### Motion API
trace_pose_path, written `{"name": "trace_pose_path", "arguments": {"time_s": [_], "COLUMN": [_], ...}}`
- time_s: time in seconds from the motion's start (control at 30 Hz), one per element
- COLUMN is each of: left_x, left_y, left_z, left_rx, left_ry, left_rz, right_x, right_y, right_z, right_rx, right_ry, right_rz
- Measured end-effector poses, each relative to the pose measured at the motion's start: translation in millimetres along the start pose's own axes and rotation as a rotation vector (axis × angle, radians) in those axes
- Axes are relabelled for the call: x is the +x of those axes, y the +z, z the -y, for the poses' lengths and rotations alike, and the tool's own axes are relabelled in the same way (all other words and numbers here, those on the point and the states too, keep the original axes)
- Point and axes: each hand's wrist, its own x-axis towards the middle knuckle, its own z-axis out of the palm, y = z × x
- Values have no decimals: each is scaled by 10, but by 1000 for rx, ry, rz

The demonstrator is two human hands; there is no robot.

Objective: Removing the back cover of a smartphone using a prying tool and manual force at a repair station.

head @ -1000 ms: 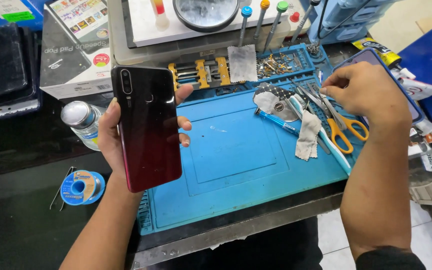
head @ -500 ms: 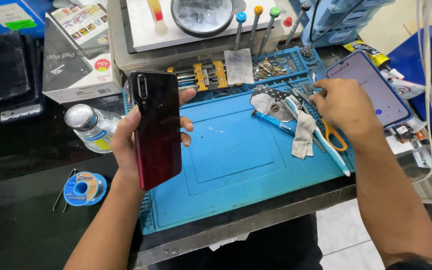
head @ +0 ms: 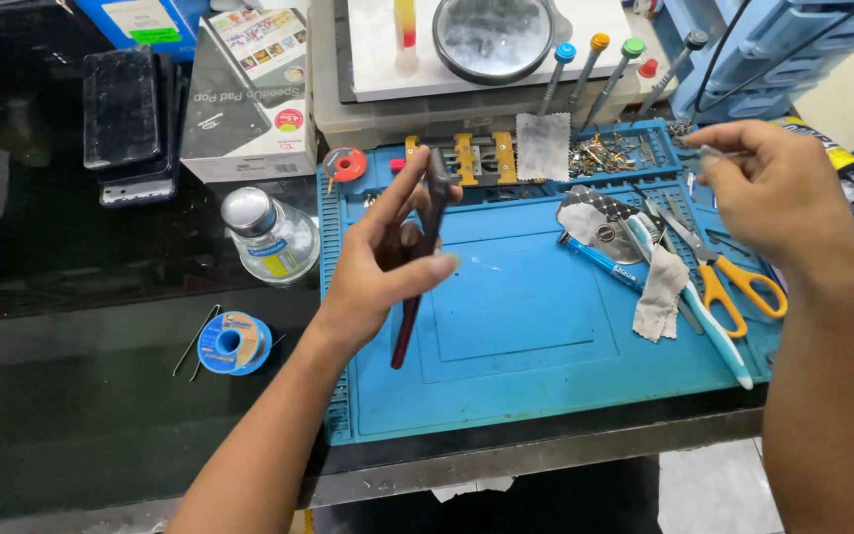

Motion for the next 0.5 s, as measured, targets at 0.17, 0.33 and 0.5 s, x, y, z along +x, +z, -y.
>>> {"name": "trace_pose_path", "arguments": {"time_s": [0.17,0.33,0.5], "left_x": [-72,-43,-52], "left_y": [130,73,153], "left_z": [107,315,410], "left_rx": [766,1274,1509], "left_ry": [213,401,428], "left_rz": [-86,1,56], "right_x": [-64,-26,-167], "right_y": [17,401,536], "right_z": [527,501,511], "right_rx": [279,583,661], "right_ry": [-137,-259,-311], "right_rz": [136,275,368]}}
